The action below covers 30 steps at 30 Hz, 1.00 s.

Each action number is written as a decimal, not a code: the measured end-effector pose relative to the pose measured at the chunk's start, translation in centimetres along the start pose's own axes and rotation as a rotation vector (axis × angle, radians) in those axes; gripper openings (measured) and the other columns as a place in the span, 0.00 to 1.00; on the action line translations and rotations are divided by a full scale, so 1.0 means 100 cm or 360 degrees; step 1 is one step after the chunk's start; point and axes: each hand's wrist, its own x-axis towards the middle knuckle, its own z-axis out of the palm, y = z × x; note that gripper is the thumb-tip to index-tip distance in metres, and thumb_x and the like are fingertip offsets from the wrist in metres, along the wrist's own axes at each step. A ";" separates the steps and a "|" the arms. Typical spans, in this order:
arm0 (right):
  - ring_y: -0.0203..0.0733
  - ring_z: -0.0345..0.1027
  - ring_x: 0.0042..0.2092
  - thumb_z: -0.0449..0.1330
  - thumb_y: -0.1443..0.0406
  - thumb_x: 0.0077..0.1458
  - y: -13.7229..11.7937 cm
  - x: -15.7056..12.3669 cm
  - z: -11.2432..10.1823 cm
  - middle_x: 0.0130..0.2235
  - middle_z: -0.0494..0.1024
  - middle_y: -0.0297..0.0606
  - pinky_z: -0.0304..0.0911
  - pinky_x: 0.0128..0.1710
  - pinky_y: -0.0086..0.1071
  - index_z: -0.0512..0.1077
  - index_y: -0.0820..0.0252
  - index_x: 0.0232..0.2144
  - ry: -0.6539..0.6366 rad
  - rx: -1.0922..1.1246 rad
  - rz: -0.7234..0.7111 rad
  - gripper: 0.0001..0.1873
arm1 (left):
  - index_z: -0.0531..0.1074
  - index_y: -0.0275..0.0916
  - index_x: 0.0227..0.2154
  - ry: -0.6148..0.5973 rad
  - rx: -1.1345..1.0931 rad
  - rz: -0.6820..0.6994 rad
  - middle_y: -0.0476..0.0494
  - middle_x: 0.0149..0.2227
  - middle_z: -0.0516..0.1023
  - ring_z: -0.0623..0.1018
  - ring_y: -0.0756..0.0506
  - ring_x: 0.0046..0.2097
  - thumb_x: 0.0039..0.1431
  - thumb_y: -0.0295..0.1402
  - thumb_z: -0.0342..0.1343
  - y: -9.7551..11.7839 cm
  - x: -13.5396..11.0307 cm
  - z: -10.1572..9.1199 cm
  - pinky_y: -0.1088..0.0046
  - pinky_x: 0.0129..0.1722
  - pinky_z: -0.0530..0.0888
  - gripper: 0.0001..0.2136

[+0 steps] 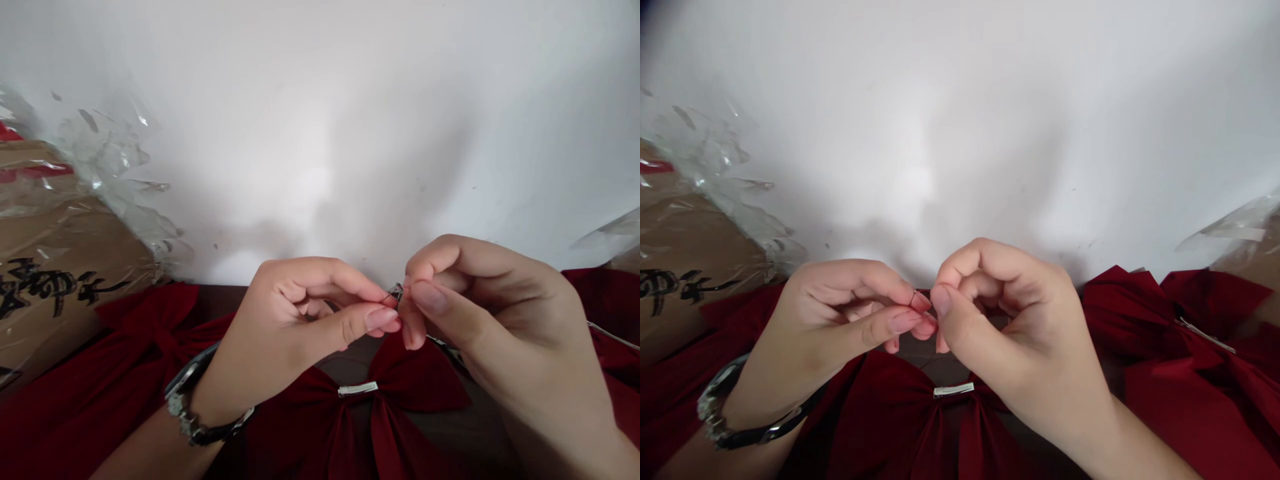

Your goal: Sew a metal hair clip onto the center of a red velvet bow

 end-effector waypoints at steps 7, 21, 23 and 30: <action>0.29 0.67 0.22 0.61 0.68 0.57 0.000 -0.001 -0.001 0.20 0.73 0.30 0.62 0.20 0.20 0.70 0.60 0.27 0.0011 -0.0076 -0.0028 0.07 | 0.78 0.41 0.30 0.0024 -0.0043 -0.0040 0.52 0.28 0.83 0.82 0.51 0.30 0.53 0.25 0.63 0.002 0.002 0.002 0.86 0.24 0.75 0.04; 0.29 0.67 0.22 0.58 0.68 0.60 0.001 -0.001 -0.003 0.21 0.72 0.29 0.63 0.22 0.21 0.68 0.58 0.29 -0.0040 0.0055 -0.0019 0.06 | 0.79 0.41 0.32 -0.0040 -0.0127 -0.0087 0.51 0.30 0.83 0.82 0.51 0.33 0.56 0.25 0.61 0.002 0.001 0.001 0.87 0.26 0.76 0.04; 0.30 0.68 0.23 0.57 0.68 0.60 0.002 -0.001 -0.003 0.21 0.71 0.29 0.64 0.22 0.22 0.68 0.58 0.30 -0.0055 0.0086 -0.0019 0.06 | 0.79 0.41 0.32 -0.0056 -0.0136 -0.0103 0.50 0.30 0.83 0.82 0.51 0.32 0.56 0.26 0.61 0.002 0.001 0.001 0.87 0.26 0.76 0.04; 0.28 0.58 0.22 0.56 0.66 0.62 0.005 -0.006 -0.003 0.20 0.64 0.28 0.53 0.19 0.22 0.68 0.55 0.34 0.0119 -0.0029 -0.0095 0.03 | 0.80 0.41 0.31 0.0038 -0.0196 -0.0069 0.48 0.28 0.83 0.82 0.50 0.30 0.54 0.29 0.63 0.000 0.002 0.003 0.85 0.23 0.75 0.02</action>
